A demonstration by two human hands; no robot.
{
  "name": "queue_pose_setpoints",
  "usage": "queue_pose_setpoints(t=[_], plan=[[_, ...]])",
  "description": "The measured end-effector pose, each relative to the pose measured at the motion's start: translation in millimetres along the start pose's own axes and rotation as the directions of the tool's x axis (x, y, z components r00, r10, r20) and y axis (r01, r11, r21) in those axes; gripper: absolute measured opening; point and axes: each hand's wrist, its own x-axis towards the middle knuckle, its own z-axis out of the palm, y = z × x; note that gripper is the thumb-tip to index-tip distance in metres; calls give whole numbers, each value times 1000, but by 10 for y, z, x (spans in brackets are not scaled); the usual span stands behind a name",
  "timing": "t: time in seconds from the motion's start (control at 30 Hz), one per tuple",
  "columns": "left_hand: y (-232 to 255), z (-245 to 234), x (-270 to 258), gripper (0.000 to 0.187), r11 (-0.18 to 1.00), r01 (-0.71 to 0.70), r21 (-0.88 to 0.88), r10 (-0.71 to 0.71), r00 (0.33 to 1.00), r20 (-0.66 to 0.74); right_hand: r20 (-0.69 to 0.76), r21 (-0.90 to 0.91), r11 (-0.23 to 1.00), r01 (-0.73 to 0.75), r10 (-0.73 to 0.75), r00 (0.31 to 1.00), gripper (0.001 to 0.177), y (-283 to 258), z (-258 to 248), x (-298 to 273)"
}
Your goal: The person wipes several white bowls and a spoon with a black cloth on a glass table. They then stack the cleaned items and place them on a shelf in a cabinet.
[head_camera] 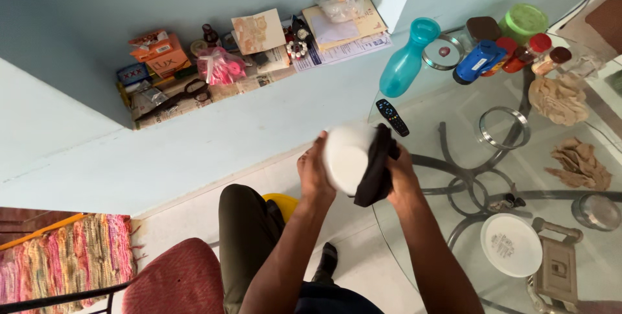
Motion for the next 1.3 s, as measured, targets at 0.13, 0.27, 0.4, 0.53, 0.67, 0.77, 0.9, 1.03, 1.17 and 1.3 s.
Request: queue_pose_setpoints(t=[0.13,0.27,0.4,0.53,0.67,0.77,0.9,1.03,1.17,1.3], plan=[[90,74,-16,62,977,8,-211,39,974,221,63,133,988,79,-88,994,62,319,106,-271],[-93,88,37,57,961,86,-261,-57,991,117,30,60,946,320,-322,946,58,643,239,-497],[-51,-164,157,62,965,185,-186,-124,946,298,107,26,942,335,-336,936,48,537,58,-523],[24,-434,325,51,984,174,42,-174,874,454,-157,99,986,137,-120,980,32,237,-35,-407],[1,-424,199,37,999,42,-5,-33,853,522,-132,-186,828,529,-555,821,30,214,36,-438],[16,-338,54,34,999,-49,6,42,900,434,30,-383,503,775,-832,554,32,289,186,-617],[-167,-307,81,28,948,-253,194,178,924,339,635,-586,-48,809,-646,422,38,265,571,-828],[-197,-327,-40,60,830,-354,430,188,905,382,714,-613,-241,752,-576,398,50,10,948,-828],[-28,-302,-330,60,497,-739,454,340,647,682,604,-602,96,793,-594,531,34,-401,1029,-692],[97,-228,-513,70,451,-821,350,397,535,745,374,-497,555,667,-557,742,31,-655,895,-499]])
